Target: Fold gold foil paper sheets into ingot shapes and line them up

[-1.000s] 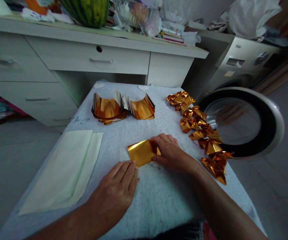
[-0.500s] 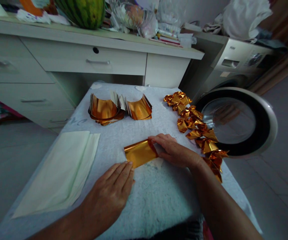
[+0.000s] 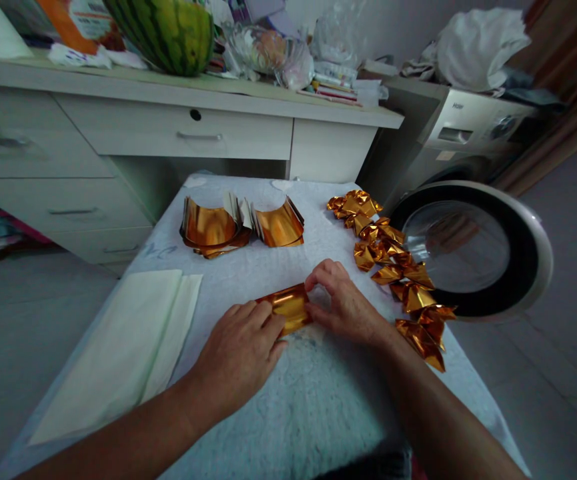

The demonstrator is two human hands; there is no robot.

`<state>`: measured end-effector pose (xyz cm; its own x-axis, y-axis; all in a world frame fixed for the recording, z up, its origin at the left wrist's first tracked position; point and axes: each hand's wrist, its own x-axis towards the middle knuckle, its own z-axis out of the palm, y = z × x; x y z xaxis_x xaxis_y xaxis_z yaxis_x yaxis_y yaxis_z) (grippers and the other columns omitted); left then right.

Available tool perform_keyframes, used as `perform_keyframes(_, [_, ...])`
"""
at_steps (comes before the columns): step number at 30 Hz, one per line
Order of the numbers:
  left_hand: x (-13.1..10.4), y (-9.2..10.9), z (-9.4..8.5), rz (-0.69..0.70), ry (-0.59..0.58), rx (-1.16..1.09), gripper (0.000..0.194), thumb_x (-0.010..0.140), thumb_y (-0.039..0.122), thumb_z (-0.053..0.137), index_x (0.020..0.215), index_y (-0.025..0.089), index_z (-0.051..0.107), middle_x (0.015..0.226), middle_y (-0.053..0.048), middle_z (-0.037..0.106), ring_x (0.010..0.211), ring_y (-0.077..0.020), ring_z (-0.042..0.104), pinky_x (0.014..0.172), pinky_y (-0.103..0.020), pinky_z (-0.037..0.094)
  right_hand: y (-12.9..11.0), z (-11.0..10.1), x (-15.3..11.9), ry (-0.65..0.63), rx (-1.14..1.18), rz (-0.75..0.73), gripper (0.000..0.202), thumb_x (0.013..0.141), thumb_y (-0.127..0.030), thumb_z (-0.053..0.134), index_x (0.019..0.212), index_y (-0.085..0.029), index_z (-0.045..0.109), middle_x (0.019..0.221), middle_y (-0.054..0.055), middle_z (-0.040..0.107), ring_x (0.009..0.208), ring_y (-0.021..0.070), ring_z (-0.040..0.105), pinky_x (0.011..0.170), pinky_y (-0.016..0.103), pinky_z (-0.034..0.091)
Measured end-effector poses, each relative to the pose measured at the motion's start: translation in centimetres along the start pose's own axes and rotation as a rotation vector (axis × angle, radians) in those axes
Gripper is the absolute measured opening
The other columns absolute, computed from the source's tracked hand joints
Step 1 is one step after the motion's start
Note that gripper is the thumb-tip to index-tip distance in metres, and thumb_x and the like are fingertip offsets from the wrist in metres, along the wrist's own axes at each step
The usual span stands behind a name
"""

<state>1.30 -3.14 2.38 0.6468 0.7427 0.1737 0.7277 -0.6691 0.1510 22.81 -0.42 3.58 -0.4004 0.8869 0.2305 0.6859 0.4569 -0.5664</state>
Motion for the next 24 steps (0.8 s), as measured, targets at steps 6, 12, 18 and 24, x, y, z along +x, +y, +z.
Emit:
perform_keyframes(6, [-0.1, -0.7, 0.7, 0.004, 0.057, -0.106, 0.008, 0.083, 0.019, 0.067, 0.09, 0.018, 0.065, 0.096, -0.007, 0.066, 0.092, -0.0258, 0.061, 0.081, -0.045, 0.056, -0.5, 0.3, -0.1, -0.095, -0.027, -0.057, 0.016, 0.078, -0.018, 0.068, 0.087, -0.02, 0.055, 0.097, 0.003, 0.054, 0.095, 0.0202, 0.048, 0.086, 0.034, 0.037])
perform_keyframes(12, [-0.7, -1.3, 1.3, 0.114, 0.242, -0.115, 0.013, 0.091, 0.018, 0.053, 0.09, 0.015, 0.066, 0.091, -0.007, 0.069, 0.084, -0.0232, 0.066, 0.078, -0.043, 0.059, -0.3, 0.8, -0.2, -0.27, -0.043, -0.107, 0.024, 0.077, -0.022, 0.073, 0.096, -0.02, 0.058, 0.099, 0.003, 0.058, 0.094, 0.0199, 0.048, 0.084, 0.032, 0.035])
perform_keyframes(18, [-1.1, -1.2, 1.3, 0.123, 0.302, -0.126, 0.022, 0.093, 0.014, 0.045, 0.083, 0.016, 0.065, 0.081, -0.005, 0.068, 0.074, -0.0195, 0.066, 0.07, -0.037, 0.059, 0.1, 1.0, 0.0, -0.25, -0.054, -0.106, 0.009, 0.082, -0.011, 0.063, 0.083, -0.019, 0.059, 0.091, 0.001, 0.061, 0.088, 0.0168, 0.053, 0.081, 0.03, 0.035])
perform_keyframes(24, [-1.1, -1.2, 1.5, 0.106, 0.263, -0.108, 0.019, 0.088, 0.009, 0.048, 0.082, 0.017, 0.064, 0.08, -0.005, 0.067, 0.074, -0.02, 0.064, 0.071, -0.037, 0.058, 0.2, 1.2, 0.1, -0.241, -0.072, -0.11, 0.012, 0.08, -0.008, 0.064, 0.08, -0.019, 0.059, 0.092, 0.002, 0.062, 0.089, 0.0171, 0.055, 0.083, 0.031, 0.036])
